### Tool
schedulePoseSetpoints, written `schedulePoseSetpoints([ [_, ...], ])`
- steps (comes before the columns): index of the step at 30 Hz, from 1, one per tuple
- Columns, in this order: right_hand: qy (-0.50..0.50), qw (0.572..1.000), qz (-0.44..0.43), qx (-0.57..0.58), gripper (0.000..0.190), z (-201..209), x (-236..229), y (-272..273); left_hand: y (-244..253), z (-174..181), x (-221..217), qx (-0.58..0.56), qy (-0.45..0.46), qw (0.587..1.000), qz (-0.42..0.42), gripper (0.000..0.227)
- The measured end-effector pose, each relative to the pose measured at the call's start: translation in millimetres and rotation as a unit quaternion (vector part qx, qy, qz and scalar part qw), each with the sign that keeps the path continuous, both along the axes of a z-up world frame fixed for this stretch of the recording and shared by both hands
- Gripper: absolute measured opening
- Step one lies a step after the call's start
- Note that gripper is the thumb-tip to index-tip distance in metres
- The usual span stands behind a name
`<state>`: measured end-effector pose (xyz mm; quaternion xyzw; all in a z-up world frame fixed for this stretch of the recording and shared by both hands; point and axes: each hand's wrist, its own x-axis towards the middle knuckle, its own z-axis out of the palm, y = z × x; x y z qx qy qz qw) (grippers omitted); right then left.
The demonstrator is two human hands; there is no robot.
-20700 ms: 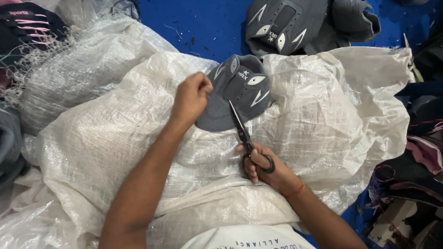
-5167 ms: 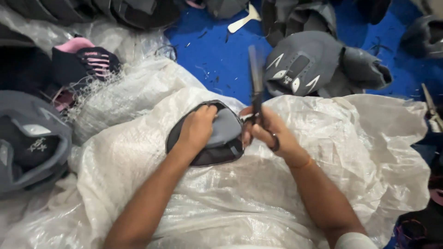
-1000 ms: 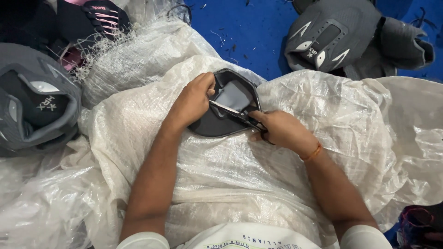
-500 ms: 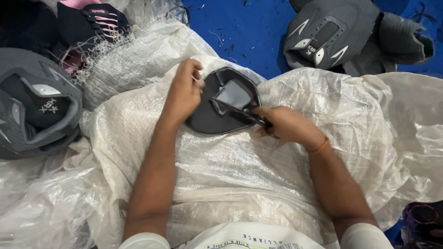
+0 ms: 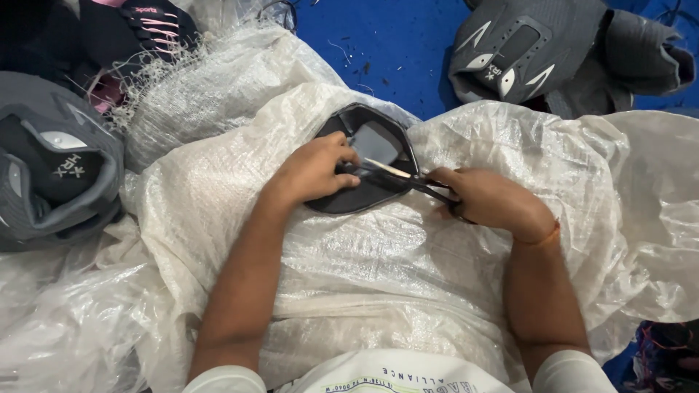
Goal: The person uses scissors to trim excess material from the edges of grey shoe uppers. They handle the parts one by one, cutting along the seams and removing loose threads before placing the finished pieces aside.
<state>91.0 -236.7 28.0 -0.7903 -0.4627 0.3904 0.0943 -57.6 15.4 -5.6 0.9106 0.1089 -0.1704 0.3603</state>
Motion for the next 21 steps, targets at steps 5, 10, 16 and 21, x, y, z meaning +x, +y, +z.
schedulePoseSetpoints([
  [5,-0.028,0.999,0.002,-0.037,0.05,6,2,-3,-4,-27,1,0.039,-0.025,0.999,-0.018,0.019],
  [10,-0.029,0.999,0.004,-0.015,0.055,-2,-1,-4,-4,-41,0,0.017,-0.067,0.996,0.064,0.007],
  [16,-0.04,0.997,0.018,-0.063,0.059,4,-10,8,-8,-37,1,0.001,-0.116,0.991,0.073,0.003],
  [21,-0.043,0.994,0.021,-0.096,0.056,13,-15,13,-9,-32,1,0.009,-0.102,0.993,0.061,0.009],
])
